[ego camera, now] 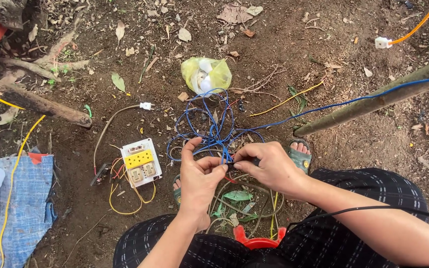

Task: Stripping wire insulation and twisting wires together to connect them to an electrical panel setup on the ground.

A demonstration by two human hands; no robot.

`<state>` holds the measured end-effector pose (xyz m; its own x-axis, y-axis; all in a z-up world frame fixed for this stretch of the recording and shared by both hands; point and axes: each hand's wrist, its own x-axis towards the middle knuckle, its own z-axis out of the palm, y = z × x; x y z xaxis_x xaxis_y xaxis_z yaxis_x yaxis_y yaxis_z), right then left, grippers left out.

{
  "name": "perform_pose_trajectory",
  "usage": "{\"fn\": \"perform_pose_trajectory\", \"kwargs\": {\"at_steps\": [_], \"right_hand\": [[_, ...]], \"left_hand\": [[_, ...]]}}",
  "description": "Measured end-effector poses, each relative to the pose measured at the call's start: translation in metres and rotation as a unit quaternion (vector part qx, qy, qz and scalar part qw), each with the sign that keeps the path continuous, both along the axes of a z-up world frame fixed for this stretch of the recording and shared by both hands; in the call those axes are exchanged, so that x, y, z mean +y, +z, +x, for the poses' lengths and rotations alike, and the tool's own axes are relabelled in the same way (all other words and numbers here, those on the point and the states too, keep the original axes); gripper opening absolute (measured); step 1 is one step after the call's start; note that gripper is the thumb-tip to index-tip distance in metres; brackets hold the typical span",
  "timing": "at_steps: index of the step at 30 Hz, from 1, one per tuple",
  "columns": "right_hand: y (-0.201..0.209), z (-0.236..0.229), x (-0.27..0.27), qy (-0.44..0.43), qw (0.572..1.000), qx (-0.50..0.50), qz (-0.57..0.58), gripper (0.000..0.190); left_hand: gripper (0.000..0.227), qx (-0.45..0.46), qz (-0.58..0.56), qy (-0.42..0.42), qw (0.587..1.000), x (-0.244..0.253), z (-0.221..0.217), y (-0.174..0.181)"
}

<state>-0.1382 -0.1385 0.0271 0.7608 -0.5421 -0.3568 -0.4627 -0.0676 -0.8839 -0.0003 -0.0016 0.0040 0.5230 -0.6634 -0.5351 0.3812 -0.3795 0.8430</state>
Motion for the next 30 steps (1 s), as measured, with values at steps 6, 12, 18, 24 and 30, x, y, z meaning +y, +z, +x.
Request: {"fn": "perform_pose_trajectory", "kwargs": {"at_steps": [6, 12, 18, 24, 30], "right_hand": [[-0.006, -0.006, -0.002, -0.031, 0.999, -0.007, 0.034, 0.016], [-0.032, -0.008, -0.001, 0.004, 0.994, -0.026, 0.102, 0.012], [-0.037, -0.012, -0.003, -0.013, 0.992, -0.039, 0.117, 0.010], [-0.024, -0.012, -0.002, 0.021, 0.992, -0.067, 0.109, 0.010], [-0.026, -0.007, -0.004, 0.051, 0.991, -0.125, 0.025, 0.009]], "left_hand": [[0.083, 0.012, -0.014, 0.028, 0.999, 0.003, 0.009, -0.005], [0.081, 0.056, -0.029, 0.032, 0.997, 0.000, 0.004, -0.005], [0.093, 0.097, -0.079, -0.008, 0.992, 0.002, 0.001, -0.010], [0.095, 0.110, -0.078, -0.039, 0.990, 0.006, 0.003, -0.022], [0.092, 0.112, -0.074, -0.015, 0.991, 0.002, 0.005, -0.025]]}}
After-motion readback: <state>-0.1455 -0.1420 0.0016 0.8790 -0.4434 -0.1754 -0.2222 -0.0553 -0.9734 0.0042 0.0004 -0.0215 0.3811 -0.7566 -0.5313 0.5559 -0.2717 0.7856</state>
